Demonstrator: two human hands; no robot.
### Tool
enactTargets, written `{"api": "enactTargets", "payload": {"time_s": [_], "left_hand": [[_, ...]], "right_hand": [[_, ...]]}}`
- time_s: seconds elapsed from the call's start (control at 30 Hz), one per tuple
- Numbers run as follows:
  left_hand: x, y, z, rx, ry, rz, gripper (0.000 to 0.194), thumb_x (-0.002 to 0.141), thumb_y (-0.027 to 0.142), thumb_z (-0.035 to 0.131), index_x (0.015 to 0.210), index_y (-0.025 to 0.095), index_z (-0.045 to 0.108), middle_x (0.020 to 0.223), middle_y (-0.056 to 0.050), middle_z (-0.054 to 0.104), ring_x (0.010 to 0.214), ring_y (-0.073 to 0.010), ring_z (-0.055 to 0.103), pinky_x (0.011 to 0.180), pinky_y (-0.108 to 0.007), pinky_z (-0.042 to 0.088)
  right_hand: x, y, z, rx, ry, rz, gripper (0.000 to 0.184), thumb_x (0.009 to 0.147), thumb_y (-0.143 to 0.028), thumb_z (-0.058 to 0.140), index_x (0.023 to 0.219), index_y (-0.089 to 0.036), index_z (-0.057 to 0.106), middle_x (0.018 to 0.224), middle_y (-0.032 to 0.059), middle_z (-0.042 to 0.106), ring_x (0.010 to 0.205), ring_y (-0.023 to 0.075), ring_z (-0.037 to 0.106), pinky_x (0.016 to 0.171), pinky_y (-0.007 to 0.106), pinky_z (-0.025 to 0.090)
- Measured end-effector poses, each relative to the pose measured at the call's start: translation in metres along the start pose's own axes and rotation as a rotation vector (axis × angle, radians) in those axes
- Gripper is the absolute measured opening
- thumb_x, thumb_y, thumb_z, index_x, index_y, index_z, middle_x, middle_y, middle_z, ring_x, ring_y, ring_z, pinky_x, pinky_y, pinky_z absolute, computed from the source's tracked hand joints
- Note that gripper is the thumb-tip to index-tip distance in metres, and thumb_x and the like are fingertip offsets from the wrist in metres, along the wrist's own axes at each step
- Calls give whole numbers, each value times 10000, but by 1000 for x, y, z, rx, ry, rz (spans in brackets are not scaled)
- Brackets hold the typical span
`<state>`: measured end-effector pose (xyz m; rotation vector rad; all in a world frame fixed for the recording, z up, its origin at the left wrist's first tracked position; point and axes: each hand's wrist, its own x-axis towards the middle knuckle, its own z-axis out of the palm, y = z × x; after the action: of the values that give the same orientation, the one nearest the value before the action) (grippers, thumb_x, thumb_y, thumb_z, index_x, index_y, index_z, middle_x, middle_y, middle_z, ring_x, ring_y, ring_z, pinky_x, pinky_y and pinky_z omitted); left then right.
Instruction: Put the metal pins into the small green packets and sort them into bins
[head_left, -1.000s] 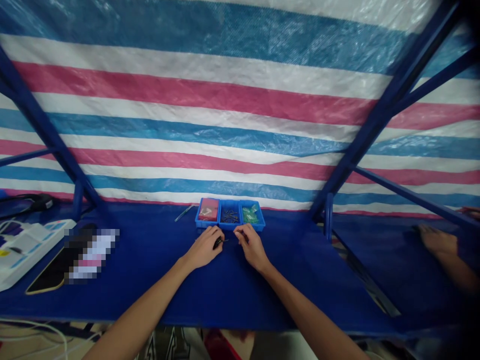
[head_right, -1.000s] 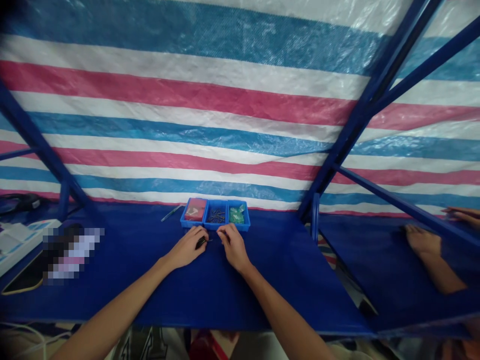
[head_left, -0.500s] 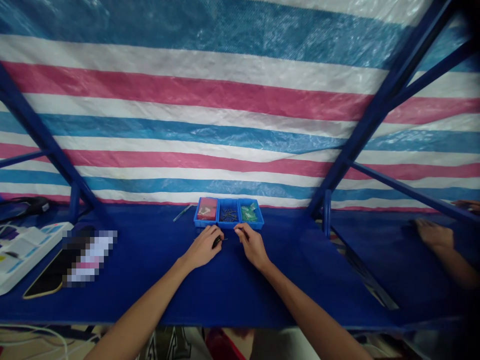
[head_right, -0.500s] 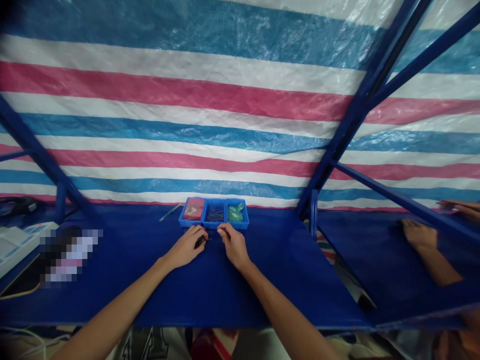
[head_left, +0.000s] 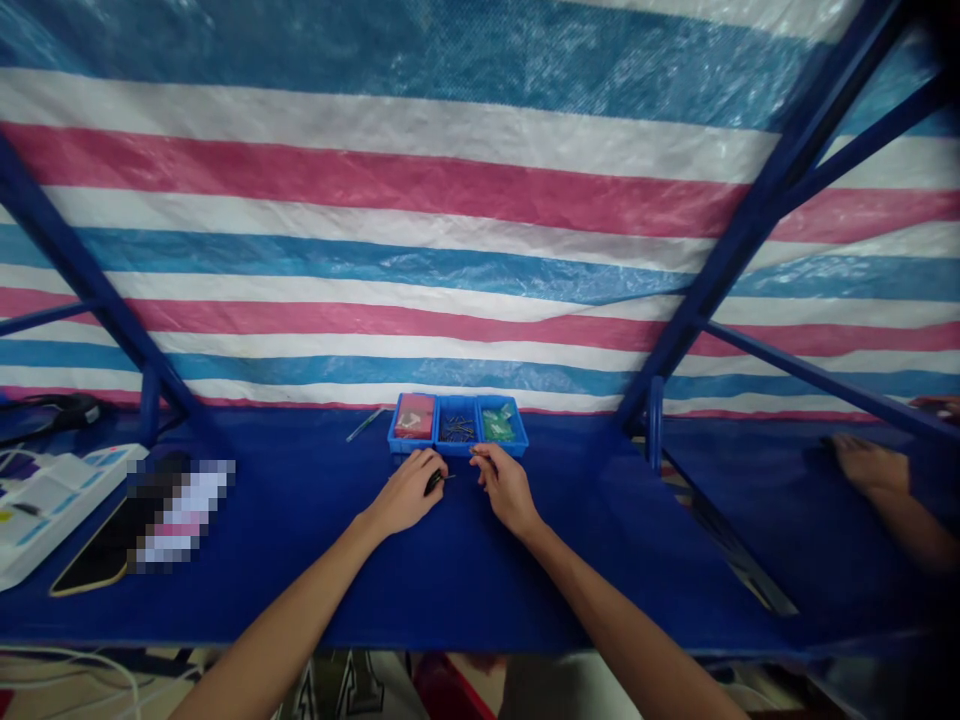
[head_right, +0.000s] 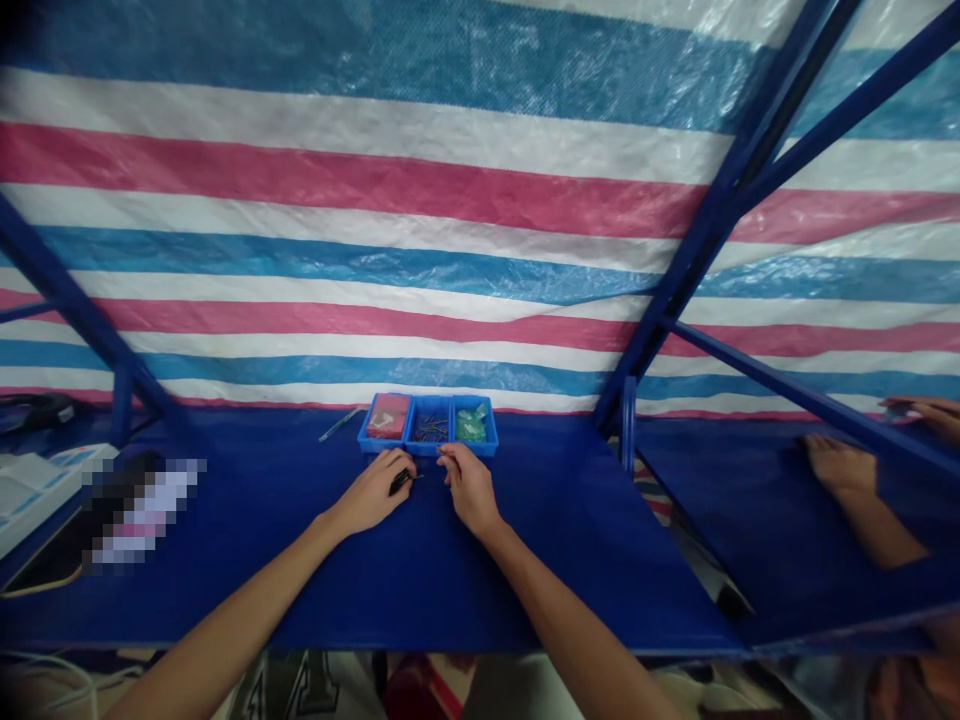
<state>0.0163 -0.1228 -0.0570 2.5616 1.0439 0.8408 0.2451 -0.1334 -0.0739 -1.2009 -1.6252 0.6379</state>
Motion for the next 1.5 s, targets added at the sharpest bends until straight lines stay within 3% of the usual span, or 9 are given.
{"api": "enactTargets", "payload": {"time_s": [0.3,0.5,0.57,0.73,0.97,1.1,1.2,1.4,1.5], "left_hand": [[0,0,-1,-10,-7,-6,182,959,102,547,1050,253,593,1101,-39,627,1052,-247,586,970,-405,492],[0,0,0,-7,-1,-3,178,966,110,537,1059,251,596,1103,-45,629,1048,-252,586,961,-412,493],[0,0,0,-8,0,-1,176,967,110,539,1057,249,598,1100,-43,631,1049,-250,585,962,-407,491],[0,1,-1,-9,-5,-1,178,964,101,545,1053,245,602,1100,-38,633,1048,-242,584,964,-393,482],[0,-1,0,-12,-3,-3,175,960,104,549,1046,246,603,1091,-35,635,1025,-239,579,945,-387,477],[0,0,0,-17,-3,7,170,968,108,548,1053,245,601,1099,-37,637,1034,-238,579,955,-387,479],[0,0,-1,-21,-3,8,165,971,108,550,1052,244,598,1100,-37,637,1038,-239,579,962,-392,476],[0,0,-1,-12,-10,-1,170,966,105,551,1053,244,598,1101,-41,632,1035,-245,577,951,-399,478],[0,0,-1,-7,-12,1,178,963,98,553,1054,244,601,1100,-37,632,1037,-241,574,957,-396,478]], "right_hand": [[-1,-8,-3,-164,65,-97,93,1019,-328,575,985,-258,627,1022,44,639,786,196,641,720,316,536],[0,-13,-6,-198,74,-126,121,1015,-336,601,949,-256,662,973,40,629,770,197,611,765,336,526],[1,-13,-6,-133,72,-112,141,1015,-355,604,968,-255,693,998,51,641,786,202,624,747,336,548],[3,-12,-4,190,20,58,263,1000,-481,612,1049,-244,713,944,51,660,669,181,635,500,274,537],[8,-11,-4,463,-38,149,315,948,-540,669,1007,-231,678,918,23,688,567,127,601,442,233,500],[7,-10,-4,425,-9,178,317,937,-541,697,916,-231,634,701,-38,580,490,113,500,419,218,420],[6,-8,-3,349,5,179,317,930,-540,711,913,-242,602,649,-60,523,484,124,477,423,227,386],[3,-9,-2,44,67,-52,219,945,-415,716,873,-231,622,834,-2,598,679,157,547,653,284,477],[2,-11,-3,-14,77,-89,195,947,-402,708,875,-229,655,894,20,617,690,162,556,682,303,495]]}}
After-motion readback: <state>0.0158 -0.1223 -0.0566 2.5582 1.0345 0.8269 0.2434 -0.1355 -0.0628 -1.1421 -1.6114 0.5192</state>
